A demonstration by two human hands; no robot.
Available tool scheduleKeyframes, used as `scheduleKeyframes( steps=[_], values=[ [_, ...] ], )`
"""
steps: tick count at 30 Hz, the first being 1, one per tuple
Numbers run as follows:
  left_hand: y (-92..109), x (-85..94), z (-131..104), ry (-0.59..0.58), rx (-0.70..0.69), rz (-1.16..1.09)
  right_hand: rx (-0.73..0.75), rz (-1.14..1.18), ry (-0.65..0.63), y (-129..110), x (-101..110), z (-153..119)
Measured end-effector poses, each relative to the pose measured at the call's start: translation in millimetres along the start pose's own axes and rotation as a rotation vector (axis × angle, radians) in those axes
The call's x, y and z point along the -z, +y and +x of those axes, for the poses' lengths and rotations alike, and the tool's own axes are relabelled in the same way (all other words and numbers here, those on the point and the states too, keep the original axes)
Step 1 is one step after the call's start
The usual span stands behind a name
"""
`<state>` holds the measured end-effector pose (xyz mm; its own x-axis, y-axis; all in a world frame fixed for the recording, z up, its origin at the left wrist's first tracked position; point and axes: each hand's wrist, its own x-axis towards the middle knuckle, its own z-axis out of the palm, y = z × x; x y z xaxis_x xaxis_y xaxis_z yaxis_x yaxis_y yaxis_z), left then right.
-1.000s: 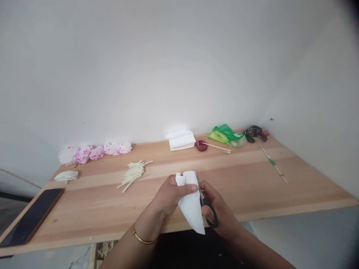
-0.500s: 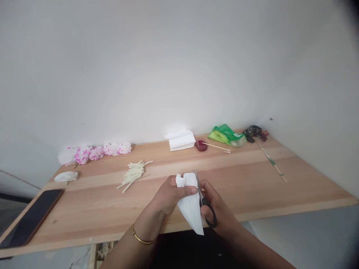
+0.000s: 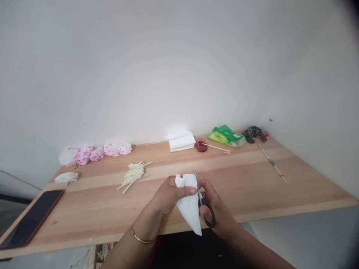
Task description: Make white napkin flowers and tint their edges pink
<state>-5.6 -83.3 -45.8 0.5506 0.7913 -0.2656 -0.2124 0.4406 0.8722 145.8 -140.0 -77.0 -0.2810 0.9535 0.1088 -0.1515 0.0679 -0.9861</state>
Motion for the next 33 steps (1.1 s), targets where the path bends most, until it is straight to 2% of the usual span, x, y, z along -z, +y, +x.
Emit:
scheduleKeyframes(
  steps=[6, 10, 16, 25, 33],
  values=[
    [3.5, 1.0, 0.0, -0.051, 0.012, 0.024, 0.027, 0.006, -0.026, -2.1, 0.1, 0.2],
    [-1.2, 0.0, 0.7, -0.051, -0.049, -0.018, 0.016, 0.010, -0.017, -5.0, 1.0, 1.2],
    [-7.7, -7.6, 3.0, 0.105, -0.104, -0.028, -0.006, 0.020, -0.004, -7.0, 2.5, 3.0],
    [-5.8, -14.0, 1.1, 0.256, -0.126, 0.071, -0.035, 0.055, 0.004, -8.2, 0.1, 5.5],
    [-8.1, -15.4, -1.2, 0.299, -0.156, 0.165, 0.015, 0.047, -0.009, -6.4, 0.9, 5.0]
  ],
)
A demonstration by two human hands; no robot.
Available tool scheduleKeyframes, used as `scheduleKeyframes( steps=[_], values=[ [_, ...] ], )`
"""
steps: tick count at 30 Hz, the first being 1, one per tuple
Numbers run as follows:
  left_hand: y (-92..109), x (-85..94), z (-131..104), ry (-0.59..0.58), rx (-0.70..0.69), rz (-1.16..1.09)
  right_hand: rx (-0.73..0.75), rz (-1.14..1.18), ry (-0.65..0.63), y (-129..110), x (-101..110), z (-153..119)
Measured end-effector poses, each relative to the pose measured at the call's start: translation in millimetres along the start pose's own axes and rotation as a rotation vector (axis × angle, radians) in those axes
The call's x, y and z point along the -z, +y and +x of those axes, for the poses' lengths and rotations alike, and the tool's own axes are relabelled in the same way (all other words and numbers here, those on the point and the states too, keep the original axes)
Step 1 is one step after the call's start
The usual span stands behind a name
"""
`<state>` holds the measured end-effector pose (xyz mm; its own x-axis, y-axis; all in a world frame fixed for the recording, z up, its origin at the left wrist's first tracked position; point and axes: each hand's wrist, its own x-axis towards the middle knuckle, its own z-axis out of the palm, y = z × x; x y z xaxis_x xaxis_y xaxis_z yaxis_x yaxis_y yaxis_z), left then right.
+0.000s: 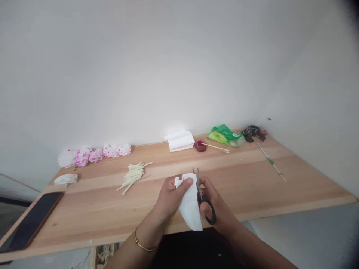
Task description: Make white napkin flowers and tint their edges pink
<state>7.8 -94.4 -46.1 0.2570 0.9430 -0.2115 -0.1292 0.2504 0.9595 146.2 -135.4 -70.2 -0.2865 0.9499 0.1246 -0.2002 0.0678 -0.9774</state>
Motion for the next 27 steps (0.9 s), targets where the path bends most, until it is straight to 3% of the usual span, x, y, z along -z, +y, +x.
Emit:
scheduleKeyframes(
  steps=[5, 11, 20, 27],
  values=[
    [1.3, 0.2, -0.2, -0.007, -0.002, 0.022, 0.002, -0.036, 0.050, 1.7, 0.0, -0.4],
    [5.7, 1.4, -1.6, -0.033, -0.031, 0.103, 0.003, -0.031, -0.010, -3.7, -0.9, 1.4],
    [5.0, 3.1, -1.7, -0.016, -0.040, 0.136, -0.031, -0.027, 0.032, 2.4, 3.6, 0.3],
    [7.5, 3.1, -2.7, -0.076, -0.065, 0.149, 0.016, -0.030, -0.027, -2.6, 3.2, 2.1]
  ],
)
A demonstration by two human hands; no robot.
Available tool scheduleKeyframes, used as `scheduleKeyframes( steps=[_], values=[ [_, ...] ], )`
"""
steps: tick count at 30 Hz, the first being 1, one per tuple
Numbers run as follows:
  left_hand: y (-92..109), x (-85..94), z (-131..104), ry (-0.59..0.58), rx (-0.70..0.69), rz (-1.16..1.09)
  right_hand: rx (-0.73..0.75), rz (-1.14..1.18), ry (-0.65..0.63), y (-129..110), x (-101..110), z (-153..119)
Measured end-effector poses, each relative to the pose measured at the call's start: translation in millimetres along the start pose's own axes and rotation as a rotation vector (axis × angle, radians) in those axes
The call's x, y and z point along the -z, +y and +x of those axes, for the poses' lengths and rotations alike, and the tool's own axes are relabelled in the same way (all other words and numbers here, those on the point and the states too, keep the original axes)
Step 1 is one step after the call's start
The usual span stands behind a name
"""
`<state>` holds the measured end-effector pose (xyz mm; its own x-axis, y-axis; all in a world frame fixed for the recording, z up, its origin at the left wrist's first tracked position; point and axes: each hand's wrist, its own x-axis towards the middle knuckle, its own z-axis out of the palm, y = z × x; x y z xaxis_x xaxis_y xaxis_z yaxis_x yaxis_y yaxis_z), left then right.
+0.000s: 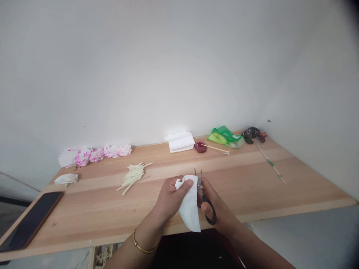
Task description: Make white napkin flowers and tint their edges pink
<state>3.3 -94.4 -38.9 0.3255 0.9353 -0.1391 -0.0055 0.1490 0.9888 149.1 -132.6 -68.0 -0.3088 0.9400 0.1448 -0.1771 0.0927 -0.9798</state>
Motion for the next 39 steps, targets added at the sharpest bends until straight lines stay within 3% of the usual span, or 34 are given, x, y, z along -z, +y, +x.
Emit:
scheduleKeyframes(
  steps=[9, 18, 24, 29, 31, 34, 37, 39],
  values=[
    [-1.8, 0.2, -0.4, 0.016, 0.029, -0.010, -0.045, 0.005, 0.044, -1.3, 2.1, -1.1],
    [-4.0, 1.2, 1.6, -0.020, 0.019, -0.022, -0.004, 0.039, -0.033, -7.2, 5.9, 1.4],
    [-3.4, 1.8, 1.3, 0.038, 0.009, 0.014, -0.076, 0.006, 0.004, -5.8, 7.8, 0.1],
    [-5.4, 1.2, 2.5, 0.016, 0.036, -0.046, 0.006, 0.016, -0.016, -13.1, 3.8, 2.1],
    [-7.7, 2.1, 4.7, 0.059, 0.048, -0.107, 0.005, -0.018, -0.007, -13.1, 8.4, 3.0],
    [-9.7, 5.8, 9.3, 0.162, 0.096, -0.292, -0.102, -0.211, 0.079, -9.9, 30.3, 3.3],
    [-7.4, 9.7, 12.4, 0.168, 0.150, -0.486, -0.273, -0.771, 0.239, -4.5, 69.5, 2.5],
    [-4.9, 11.6, 13.0, 0.137, 0.178, -0.558, -0.352, -1.097, 0.257, -0.1, 100.9, 1.7]
  ],
)
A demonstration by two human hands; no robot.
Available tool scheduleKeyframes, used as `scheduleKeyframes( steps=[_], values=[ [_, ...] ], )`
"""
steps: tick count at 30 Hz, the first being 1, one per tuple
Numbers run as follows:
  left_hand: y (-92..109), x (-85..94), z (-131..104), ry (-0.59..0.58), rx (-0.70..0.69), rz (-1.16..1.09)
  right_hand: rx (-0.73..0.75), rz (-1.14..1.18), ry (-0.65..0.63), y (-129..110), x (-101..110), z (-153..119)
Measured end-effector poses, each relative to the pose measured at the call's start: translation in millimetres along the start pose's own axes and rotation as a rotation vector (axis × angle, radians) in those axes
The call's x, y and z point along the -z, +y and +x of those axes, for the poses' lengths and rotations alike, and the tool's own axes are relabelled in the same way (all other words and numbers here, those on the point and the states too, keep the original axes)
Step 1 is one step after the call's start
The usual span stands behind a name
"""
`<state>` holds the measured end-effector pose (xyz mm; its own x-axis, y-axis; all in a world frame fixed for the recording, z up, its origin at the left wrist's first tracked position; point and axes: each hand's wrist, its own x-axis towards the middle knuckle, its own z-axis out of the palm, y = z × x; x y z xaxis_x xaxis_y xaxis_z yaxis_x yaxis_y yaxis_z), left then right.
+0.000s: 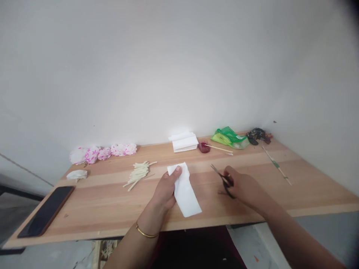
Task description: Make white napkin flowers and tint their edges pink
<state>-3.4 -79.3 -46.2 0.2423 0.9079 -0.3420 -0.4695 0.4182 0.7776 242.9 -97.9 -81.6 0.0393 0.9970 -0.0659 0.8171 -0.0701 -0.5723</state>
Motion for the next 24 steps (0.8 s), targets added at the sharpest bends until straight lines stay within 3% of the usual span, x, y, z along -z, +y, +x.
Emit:
scheduleKeyframes(
  steps=[4, 10, 14, 19, 22, 24],
  values=[
    [2.8, 1.7, -0.6, -0.032, 0.024, -0.080, 0.009, -0.284, 0.007, 50.1, 20.2, 21.6],
    [3.0, 5.0, 0.1, -0.100, 0.036, -0.130, 0.126, -0.249, 0.039, 82.8, 48.0, 38.0],
    [1.7, 3.2, -0.3, -0.058, -0.080, -0.053, 0.139, -0.257, 0.032, 87.2, 58.1, 41.4],
    [2.9, 4.4, -4.3, -0.010, -0.264, 0.145, 0.152, -0.184, -0.101, 89.3, 68.3, 41.1],
    [5.6, 5.4, -7.5, -0.031, -0.342, 0.288, 0.174, -0.155, -0.113, 72.6, 75.1, 36.8],
    [5.3, 3.5, -8.5, -0.036, -0.367, 0.352, 0.207, -0.066, -0.074, 47.1, 73.8, 30.6]
  ],
)
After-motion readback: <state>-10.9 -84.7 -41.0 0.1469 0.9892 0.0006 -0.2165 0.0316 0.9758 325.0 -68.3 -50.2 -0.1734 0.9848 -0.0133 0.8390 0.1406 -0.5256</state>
